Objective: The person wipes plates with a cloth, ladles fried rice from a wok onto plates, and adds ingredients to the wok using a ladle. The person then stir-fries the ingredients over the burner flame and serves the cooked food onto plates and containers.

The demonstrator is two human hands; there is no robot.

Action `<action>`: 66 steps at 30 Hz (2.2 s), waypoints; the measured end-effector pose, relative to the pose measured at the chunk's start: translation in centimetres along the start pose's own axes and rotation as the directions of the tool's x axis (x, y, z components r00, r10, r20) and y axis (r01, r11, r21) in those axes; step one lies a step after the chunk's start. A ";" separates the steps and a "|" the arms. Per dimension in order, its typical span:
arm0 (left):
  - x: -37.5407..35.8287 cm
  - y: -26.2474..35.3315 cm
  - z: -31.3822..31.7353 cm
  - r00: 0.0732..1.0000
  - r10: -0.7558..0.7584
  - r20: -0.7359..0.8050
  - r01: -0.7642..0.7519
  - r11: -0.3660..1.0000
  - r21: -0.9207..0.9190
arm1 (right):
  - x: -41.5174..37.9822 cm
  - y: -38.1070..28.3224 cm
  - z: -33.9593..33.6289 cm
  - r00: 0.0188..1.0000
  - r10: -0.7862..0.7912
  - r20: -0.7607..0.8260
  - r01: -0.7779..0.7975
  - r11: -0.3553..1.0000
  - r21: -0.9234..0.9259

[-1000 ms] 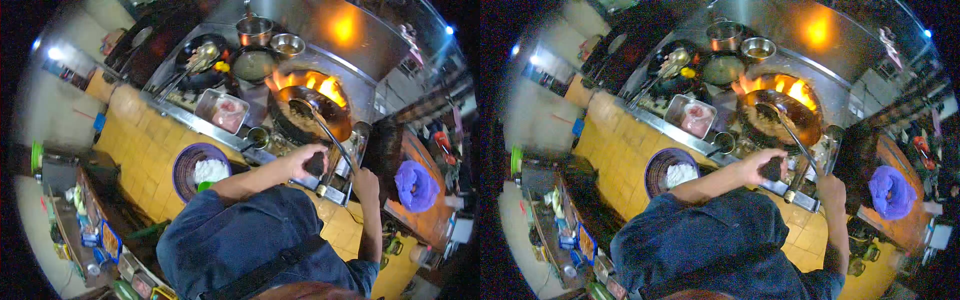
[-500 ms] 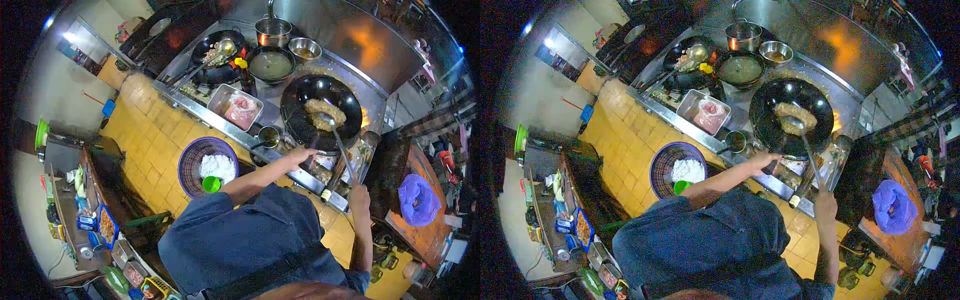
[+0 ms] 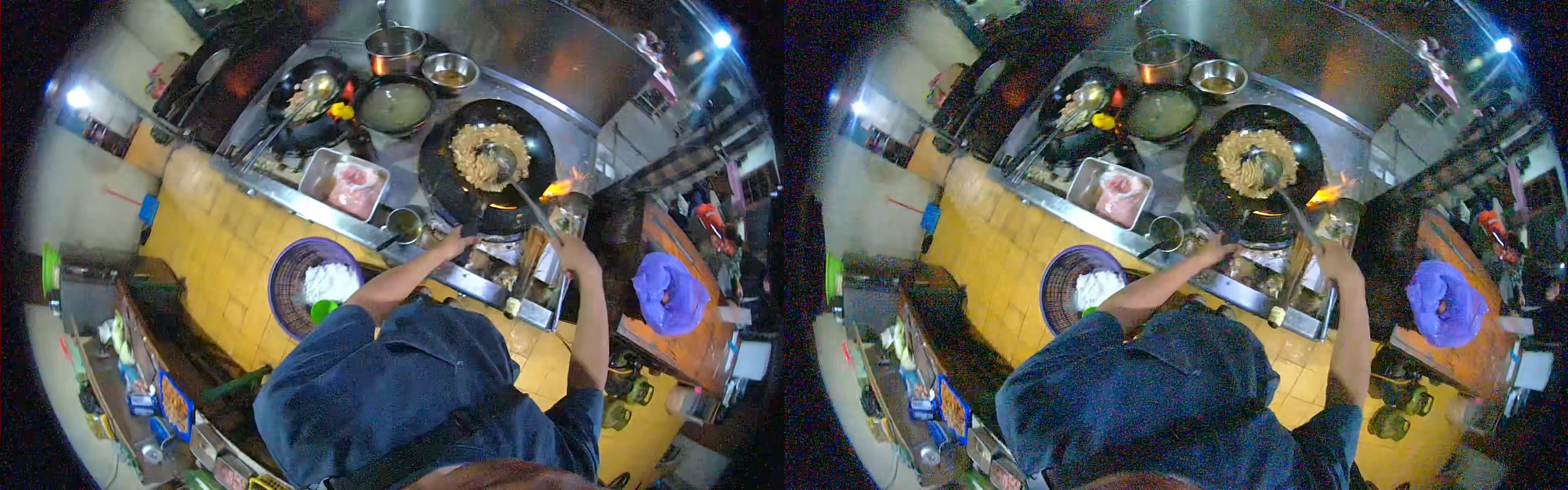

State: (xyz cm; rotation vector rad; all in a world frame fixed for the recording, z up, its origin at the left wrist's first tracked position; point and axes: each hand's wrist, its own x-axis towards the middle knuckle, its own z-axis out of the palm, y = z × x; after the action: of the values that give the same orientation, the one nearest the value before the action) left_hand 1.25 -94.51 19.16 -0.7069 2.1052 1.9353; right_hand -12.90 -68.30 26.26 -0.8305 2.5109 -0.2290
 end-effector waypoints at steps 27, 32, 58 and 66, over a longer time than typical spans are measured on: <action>-5.2 3.9 2.4 0.818 -0.080 0.570 0.392 0.802 -0.450 | -10.9 -7.6 2.0 0.981 -0.080 -0.174 0.063 0.993 -0.099; -8.3 2.0 2.3 0.897 -0.212 0.388 0.384 0.808 -0.447 | -8.1 -3.7 5.4 0.934 0.088 -0.347 -0.192 0.941 -0.278; 3.2 -5.4 1.2 0.973 0.000 0.231 0.112 0.875 -0.472 | 0.5 -6.6 11.6 0.919 0.222 -0.327 -0.009 0.838 0.545; 3.0 -4.3 1.0 0.948 -0.002 0.320 0.182 0.825 -0.535 | -7.8 -9.1 3.8 0.924 0.269 -0.270 -0.247 0.962 0.113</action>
State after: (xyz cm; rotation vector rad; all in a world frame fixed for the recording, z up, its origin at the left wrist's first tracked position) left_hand 0.52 -94.31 13.87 -0.5341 1.2914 2.4397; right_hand -0.84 -70.93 28.70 -0.4527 2.8248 -0.3757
